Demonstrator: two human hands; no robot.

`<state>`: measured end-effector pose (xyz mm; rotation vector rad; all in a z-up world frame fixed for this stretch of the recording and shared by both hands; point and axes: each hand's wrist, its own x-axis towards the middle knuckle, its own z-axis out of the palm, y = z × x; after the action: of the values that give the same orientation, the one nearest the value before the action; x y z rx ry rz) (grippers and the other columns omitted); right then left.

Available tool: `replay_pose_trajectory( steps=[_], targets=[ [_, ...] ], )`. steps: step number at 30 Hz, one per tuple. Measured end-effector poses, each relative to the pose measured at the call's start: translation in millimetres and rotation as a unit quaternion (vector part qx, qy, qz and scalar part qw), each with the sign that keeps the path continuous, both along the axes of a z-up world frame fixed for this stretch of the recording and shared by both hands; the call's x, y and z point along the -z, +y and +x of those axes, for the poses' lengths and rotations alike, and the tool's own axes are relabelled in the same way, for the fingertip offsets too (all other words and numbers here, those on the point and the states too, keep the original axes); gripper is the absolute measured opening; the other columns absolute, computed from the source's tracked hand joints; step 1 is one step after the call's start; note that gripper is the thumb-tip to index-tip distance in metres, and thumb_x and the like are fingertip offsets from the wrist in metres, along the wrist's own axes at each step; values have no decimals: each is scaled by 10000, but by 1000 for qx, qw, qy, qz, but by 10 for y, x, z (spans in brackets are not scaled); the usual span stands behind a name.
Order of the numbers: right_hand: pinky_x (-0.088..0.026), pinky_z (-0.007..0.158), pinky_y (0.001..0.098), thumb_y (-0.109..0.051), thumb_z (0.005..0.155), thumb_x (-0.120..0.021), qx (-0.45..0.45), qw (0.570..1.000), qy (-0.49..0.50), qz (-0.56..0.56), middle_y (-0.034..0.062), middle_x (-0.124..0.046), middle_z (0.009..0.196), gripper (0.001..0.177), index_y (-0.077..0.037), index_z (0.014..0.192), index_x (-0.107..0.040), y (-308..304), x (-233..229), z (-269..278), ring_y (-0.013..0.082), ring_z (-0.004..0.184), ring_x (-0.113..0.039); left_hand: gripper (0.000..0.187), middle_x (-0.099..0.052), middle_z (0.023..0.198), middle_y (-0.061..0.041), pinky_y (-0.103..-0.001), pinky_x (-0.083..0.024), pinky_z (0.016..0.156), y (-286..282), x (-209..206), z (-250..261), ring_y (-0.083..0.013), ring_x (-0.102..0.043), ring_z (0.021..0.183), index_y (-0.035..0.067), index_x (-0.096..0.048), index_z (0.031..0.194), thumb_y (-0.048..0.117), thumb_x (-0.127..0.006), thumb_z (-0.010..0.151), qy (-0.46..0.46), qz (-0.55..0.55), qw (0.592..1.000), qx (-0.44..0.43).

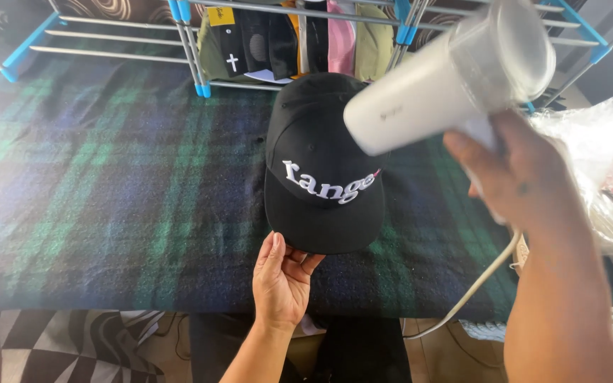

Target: Using a handheld steamer and a brush to shape and finish baseball caps on a wooden form before placing them on a storage rack.

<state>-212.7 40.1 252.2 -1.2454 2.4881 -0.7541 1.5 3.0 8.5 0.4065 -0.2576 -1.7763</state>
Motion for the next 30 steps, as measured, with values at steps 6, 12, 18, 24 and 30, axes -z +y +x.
replay_pose_trajectory(
  steps=[6, 12, 18, 24, 30],
  targets=[
    [-498, 467, 441, -403, 1078, -538, -105, 983, -61, -134, 161, -611, 872, 403, -109, 1343, -616, -501, 251, -680, 289, 534, -619, 177, -714, 868, -80, -508, -669, 811, -10, 22, -3, -183, -694, 750, 48, -673, 1078, 191, -574, 1045, 1, -10, 1000, -4],
    [-521, 460, 390, -457, 1128, -448, 33, 961, -259, -89, 159, -653, 825, 428, -92, 1312, -577, -578, 988, -777, 253, 551, -597, 187, -725, 879, -101, -508, -668, 814, -7, 41, -10, -206, -723, 792, 37, -658, 1083, 187, -551, 1056, -2, -17, 1000, -1],
    [-413, 543, 346, -566, 1094, -405, 105, 921, -375, -23, 166, -566, 593, 556, -76, 890, -569, -378, 1271, -522, 254, 469, -516, 204, -750, 1058, -150, -500, -659, 819, -3, 42, -21, -279, -740, 910, 37, -662, 1123, 192, -548, 1056, -11, -20, 1000, 0],
    [-373, 383, 351, -477, 1077, -495, 163, 892, -383, -176, 126, -581, 727, 376, -102, 1068, -530, -17, 1144, -213, 235, 458, -514, 274, -734, 1051, -151, -485, -653, 825, -10, 23, -7, -270, -723, 906, 18, -643, 1184, 234, -535, 1054, -47, -14, 999, 0],
    [-453, 377, 386, -416, 1054, -477, 62, 881, -359, -302, 155, -580, 759, 362, -56, 1061, -513, 233, 1424, -39, 260, 434, -548, 210, -721, 866, -92, -499, -667, 819, -6, 64, -23, -205, -716, 789, 33, -664, 1079, 202, -538, 1066, -12, -36, 999, -4]
  ],
)
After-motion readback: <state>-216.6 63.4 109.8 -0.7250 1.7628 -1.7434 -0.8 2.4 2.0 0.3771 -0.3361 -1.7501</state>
